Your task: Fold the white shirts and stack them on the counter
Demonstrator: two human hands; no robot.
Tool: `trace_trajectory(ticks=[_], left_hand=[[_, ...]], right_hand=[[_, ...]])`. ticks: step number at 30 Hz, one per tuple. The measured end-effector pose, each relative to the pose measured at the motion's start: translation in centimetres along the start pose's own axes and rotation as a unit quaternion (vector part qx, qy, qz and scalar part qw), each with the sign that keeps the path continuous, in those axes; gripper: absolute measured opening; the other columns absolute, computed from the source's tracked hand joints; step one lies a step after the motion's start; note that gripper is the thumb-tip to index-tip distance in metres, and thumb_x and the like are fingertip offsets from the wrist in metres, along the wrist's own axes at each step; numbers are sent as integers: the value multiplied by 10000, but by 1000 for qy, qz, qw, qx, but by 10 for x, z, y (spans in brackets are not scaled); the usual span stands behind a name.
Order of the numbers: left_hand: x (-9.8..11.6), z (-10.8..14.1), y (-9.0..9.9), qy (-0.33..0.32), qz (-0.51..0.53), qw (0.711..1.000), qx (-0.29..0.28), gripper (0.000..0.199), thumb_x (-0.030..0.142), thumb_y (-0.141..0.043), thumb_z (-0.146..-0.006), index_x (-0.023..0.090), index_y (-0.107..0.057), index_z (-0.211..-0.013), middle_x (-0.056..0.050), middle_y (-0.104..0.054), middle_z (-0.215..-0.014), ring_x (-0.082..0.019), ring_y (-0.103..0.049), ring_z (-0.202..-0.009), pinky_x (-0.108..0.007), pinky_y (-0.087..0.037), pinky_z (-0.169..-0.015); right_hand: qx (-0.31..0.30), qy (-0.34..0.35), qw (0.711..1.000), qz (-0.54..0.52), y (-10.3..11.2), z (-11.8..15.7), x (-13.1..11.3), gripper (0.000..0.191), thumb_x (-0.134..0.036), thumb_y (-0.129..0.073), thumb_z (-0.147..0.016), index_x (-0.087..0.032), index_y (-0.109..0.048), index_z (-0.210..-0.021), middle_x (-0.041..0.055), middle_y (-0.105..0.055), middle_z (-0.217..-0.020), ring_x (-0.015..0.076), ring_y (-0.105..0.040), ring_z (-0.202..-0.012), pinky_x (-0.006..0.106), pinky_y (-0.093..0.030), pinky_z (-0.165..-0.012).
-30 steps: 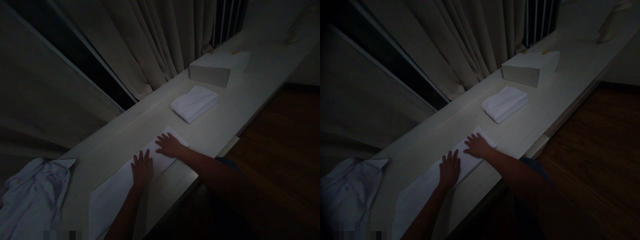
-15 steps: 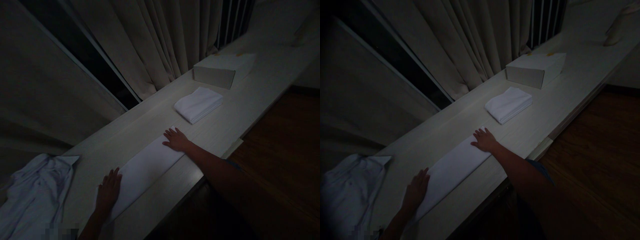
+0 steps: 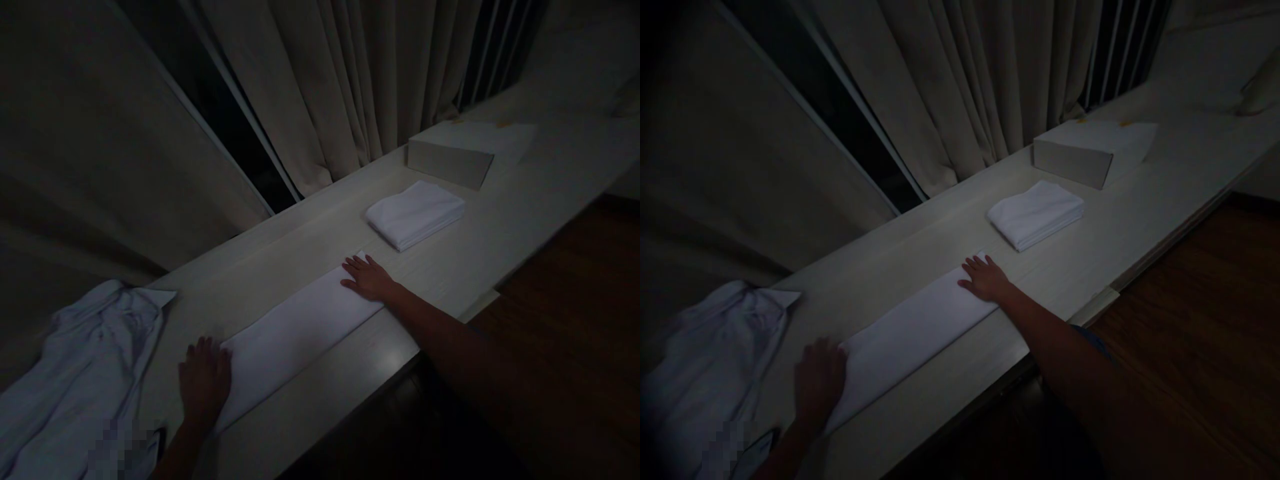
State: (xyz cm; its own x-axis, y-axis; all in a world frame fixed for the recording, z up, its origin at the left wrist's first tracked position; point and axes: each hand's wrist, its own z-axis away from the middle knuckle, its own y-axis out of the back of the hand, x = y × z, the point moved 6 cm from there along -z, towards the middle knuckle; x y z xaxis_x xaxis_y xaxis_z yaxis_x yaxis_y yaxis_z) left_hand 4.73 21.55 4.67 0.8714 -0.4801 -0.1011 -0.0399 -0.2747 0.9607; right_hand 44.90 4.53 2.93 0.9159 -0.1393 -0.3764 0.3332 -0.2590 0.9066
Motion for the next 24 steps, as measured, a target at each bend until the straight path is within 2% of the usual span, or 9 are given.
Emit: trace_trajectory(ticks=[3,6,8,12,15,20,22,24], left_hand=[[0,15,8,-50,17,999,9,599,447,-183,-903,159,-490,-1329,-98,-435,-1470,-249,-246,-1432,-471,-176,-1168],[2,48,5,-126,59,990,-30,563,475,-280,-886,231,-473,-1355,-37,-420,-1489,-201,-246,-1436,-408,-176,-1189],[0,77,1,-145,79,985,-56,644,502,-363,-864,241,-343,-1452,-24,-330,-1540,-204,-215,-1444,-402,-203,-1188],[-13,122,-9,-98,94,988,-69,810,503,-416,-854,261,-40,-1529,-22,-201,-1582,-218,-173,-1450,-424,-270,-1165],[-17,145,-13,-137,79,986,-45,879,510,-458,-851,224,27,-1526,-85,-163,-1586,-259,-187,-1446,-454,-299,-1142],[-13,191,-4,-233,36,971,33,953,533,-555,-807,157,-57,-1526,-160,-220,-1562,-313,-277,-1414,-486,-271,-1141],[-13,210,3,-243,20,968,49,896,453,-561,-817,158,-96,-1524,-153,-253,-1552,-306,-297,-1407,-477,-264,-1147],[-14,225,10,-250,6,966,62,792,274,-513,-839,199,-122,-1524,-117,-316,-1533,-267,-350,-1386,-441,-296,-1136]], right_hand=[[28,5,1000,7,25,13,-10,629,-584,-269,-965,-211,-354,-1465,39,-300,-1537,226,-174,-1444,450,-58,-1185],[46,31,998,27,43,42,-17,639,-593,-257,-966,-201,-370,-1458,47,-306,-1535,214,-171,-1445,438,-51,-1189],[22,35,999,33,42,65,-15,656,-611,-289,-952,-195,-392,-1449,68,-343,-1515,225,-235,-1427,428,-94,-1189],[-16,42,998,37,27,107,2,679,-619,-375,-925,-214,-361,-1470,90,-348,-1505,240,-319,-1393,405,-176,-1179],[-19,81,996,44,23,134,11,738,-615,-423,-912,-211,-264,-1508,94,-280,-1533,249,-273,-1412,405,-189,-1175],[-28,153,986,56,29,179,12,885,-619,-539,-855,-208,-146,-1533,107,-223,-1557,291,-247,-1418,461,-169,-1173],[-26,174,983,61,31,196,12,947,-589,-616,-813,-213,-131,-1535,111,-218,-1560,307,-256,-1413,474,-172,-1172],[-17,190,979,67,31,209,13,932,-485,-665,-802,-214,-153,-1532,112,-249,-1552,311,-284,-1401,479,-200,-1163]])
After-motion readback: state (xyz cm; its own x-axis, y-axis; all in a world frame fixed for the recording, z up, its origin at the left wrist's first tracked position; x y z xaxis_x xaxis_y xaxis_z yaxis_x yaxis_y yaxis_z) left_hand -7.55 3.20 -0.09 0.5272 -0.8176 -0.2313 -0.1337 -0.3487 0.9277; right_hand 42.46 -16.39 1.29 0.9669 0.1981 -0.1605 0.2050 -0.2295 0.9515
